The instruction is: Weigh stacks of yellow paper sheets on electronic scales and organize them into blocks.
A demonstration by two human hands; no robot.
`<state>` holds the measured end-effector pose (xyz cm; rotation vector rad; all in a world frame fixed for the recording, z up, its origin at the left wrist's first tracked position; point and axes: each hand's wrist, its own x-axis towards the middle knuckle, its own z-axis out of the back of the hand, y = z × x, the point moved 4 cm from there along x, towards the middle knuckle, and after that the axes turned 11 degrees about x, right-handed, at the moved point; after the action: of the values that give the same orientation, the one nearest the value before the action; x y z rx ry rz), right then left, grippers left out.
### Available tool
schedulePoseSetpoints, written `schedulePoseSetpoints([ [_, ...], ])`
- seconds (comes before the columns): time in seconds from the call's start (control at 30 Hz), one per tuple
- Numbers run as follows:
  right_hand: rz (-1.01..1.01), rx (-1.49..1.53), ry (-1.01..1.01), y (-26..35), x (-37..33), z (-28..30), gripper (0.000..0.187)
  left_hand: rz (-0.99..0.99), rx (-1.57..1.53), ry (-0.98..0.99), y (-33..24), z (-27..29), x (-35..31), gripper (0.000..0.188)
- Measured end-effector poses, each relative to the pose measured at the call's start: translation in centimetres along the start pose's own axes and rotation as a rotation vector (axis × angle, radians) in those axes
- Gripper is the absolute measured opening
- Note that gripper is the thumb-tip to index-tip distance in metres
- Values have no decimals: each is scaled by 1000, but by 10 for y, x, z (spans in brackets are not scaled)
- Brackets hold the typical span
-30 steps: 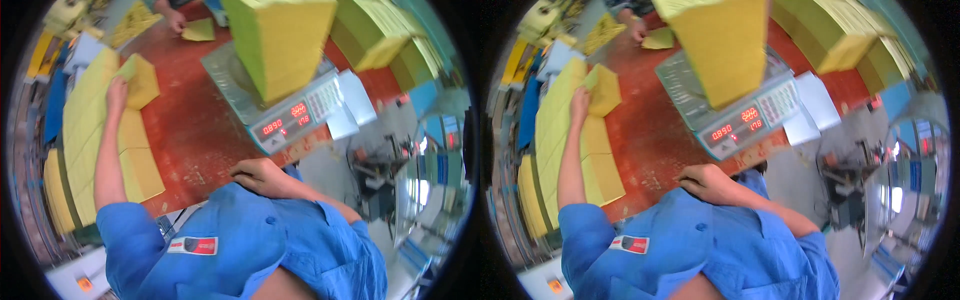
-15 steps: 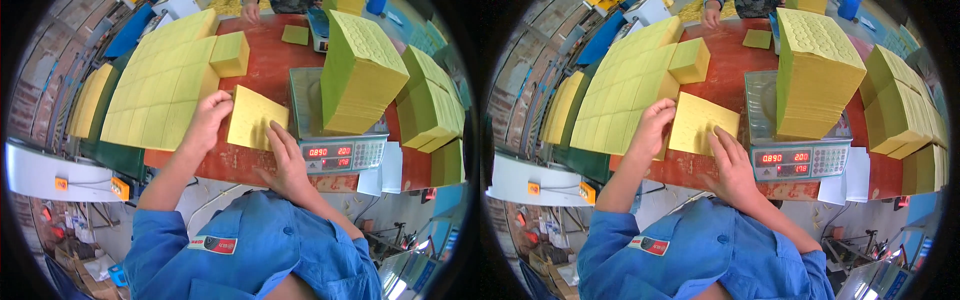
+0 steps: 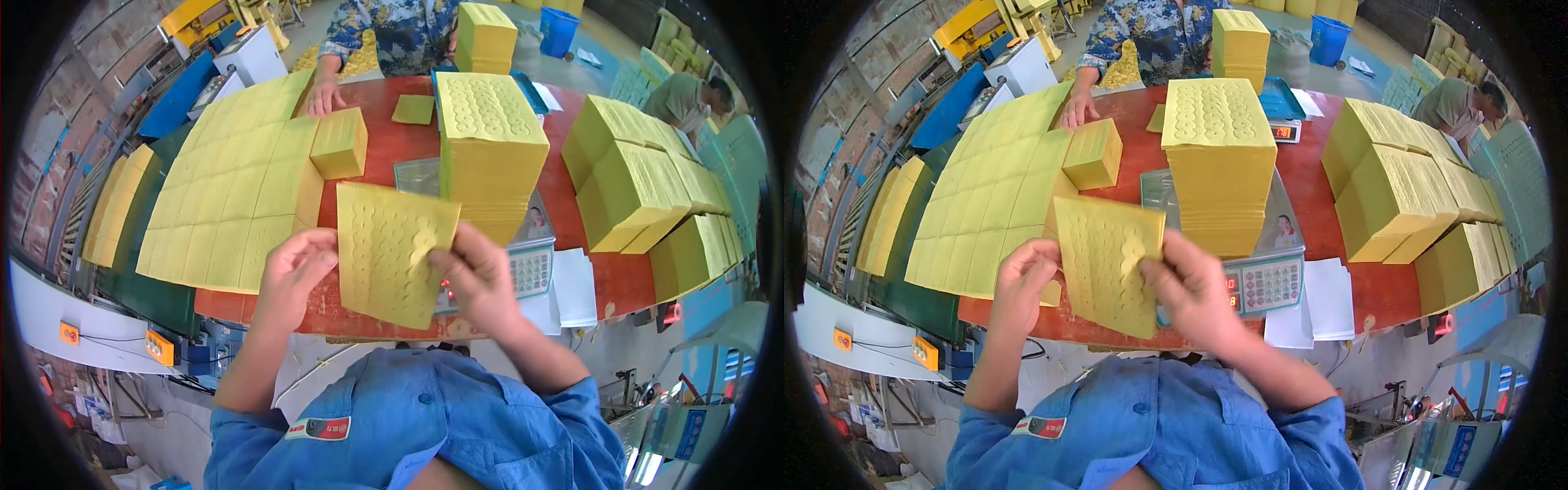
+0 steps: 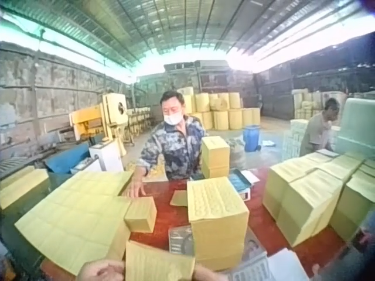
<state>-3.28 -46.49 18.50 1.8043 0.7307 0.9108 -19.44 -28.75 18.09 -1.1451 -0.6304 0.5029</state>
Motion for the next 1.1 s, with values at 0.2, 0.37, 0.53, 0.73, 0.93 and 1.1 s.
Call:
schedulePoseSetpoints([
  [0.2, 199, -312, -8, 96, 70, 34, 31, 52, -221, 74, -66, -37, 83, 14],
  [0.37, 165, -527, -109, 124, 150, 96, 47, -76, -180, 255, -103, -74, 190, 13],
  [0.53, -57, -474, -154, 97, 185, 135, 62, 120, 6, 263, -67, -109, 235, 17],
  [0.73, -17, -514, -182, 88, 182, 144, 60, 117, 21, 335, -61, -111, 229, 16],
  [0.93, -27, -545, -179, 78, 183, 154, 59, 146, 108, 368, -56, -113, 225, 16],
  [1.1, 58, -580, -210, 75, 181, 151, 55, 146, 175, 334, -57, -116, 220, 17],
])
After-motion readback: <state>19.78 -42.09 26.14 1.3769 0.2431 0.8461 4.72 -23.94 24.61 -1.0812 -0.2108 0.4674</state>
